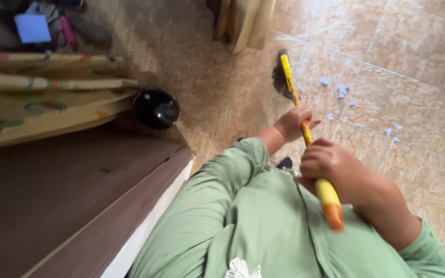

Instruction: The person sweeps a tiled floor using a yellow-handled broom, moving debris toward a doorway. The camera is head-mounted and follows the sweeping motion across the room.

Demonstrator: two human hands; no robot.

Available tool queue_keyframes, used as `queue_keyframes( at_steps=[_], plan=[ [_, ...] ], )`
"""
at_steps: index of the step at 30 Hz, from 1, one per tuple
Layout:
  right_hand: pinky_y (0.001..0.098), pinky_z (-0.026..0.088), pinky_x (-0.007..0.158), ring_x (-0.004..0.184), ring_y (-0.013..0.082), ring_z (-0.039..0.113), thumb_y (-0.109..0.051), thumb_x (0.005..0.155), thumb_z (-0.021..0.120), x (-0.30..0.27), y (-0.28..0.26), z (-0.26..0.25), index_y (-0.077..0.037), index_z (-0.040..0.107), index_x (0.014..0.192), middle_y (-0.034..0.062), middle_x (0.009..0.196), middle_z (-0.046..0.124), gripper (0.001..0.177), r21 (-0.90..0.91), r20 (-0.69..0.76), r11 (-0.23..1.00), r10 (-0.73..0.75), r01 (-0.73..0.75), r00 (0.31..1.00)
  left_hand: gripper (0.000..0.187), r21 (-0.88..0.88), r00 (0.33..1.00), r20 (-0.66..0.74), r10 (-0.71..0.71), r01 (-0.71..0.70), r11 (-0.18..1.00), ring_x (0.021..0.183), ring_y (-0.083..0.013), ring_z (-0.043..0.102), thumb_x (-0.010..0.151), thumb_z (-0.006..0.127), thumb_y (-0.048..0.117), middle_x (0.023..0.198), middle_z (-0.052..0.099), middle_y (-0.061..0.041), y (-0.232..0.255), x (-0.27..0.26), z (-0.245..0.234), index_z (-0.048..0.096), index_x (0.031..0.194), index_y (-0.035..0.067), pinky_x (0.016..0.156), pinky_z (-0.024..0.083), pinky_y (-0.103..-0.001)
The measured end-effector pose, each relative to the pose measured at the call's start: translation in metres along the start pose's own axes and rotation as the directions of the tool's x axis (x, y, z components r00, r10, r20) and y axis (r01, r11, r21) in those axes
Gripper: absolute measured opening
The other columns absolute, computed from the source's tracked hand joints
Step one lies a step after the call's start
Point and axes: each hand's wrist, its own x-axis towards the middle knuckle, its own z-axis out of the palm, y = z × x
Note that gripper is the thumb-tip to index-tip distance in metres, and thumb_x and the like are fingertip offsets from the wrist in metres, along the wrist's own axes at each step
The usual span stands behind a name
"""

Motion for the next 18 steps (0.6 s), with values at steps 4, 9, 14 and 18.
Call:
queue_keyframes(
  at_steps=[4,9,14,18],
  plan=[
    [0.0379,0.048,0.076,0.060,0.0250,0.052,-0.025,0.097,0.059,-0.035,-0.058,-0.054,-0.014,0.049,0.064,0.0003,0.060,0.047,0.036,0.131,-0.074,0.990,-0.052,0.061,0.996,0.031,0.276,0.929,0.323,-0.180,0.090,0.957,0.101,-0.0264,0.065,0.086,0.068,0.049,0.098,0.065,-0.001,0.098,0.014,-0.049,0.055,0.091,0.022,0.082,0.042,-0.050],
    [0.0293,0.048,0.044,0.044,0.0158,0.053,-0.035,0.099,0.059,-0.066,-0.079,-0.069,-0.015,0.060,0.071,-0.0008,0.060,0.064,0.035,0.408,-0.565,0.852,-0.046,0.327,0.824,0.032,0.176,0.917,0.396,-0.038,-0.035,0.984,0.060,-0.0384,0.065,0.089,0.058,0.036,0.060,0.064,-0.006,0.126,0.000,-0.049,0.055,0.062,0.019,0.050,0.047,-0.051],
    [0.0343,0.026,0.051,0.045,0.0183,0.029,-0.031,0.080,0.061,-0.039,-0.103,-0.062,-0.010,0.037,0.059,0.0037,0.051,0.032,0.039,0.572,-0.718,0.812,0.431,0.112,0.546,0.014,0.152,0.813,0.582,0.030,-0.145,0.978,0.062,-0.0329,0.068,0.074,0.065,0.043,0.066,0.067,0.001,0.063,-0.017,-0.005,0.064,0.071,0.030,0.051,0.051,-0.048],
    [0.0350,0.042,0.058,0.056,0.0251,0.047,-0.011,0.095,0.062,-0.060,-0.039,-0.029,-0.005,0.047,0.067,0.0055,0.064,0.046,0.032,0.325,-0.482,0.945,0.206,-0.045,0.851,0.011,0.029,0.746,0.655,0.116,-0.178,0.984,0.067,-0.0317,0.068,0.067,0.066,0.028,0.071,0.066,0.001,0.009,0.011,0.023,0.057,0.071,0.027,0.056,0.049,-0.047]
  ],
)
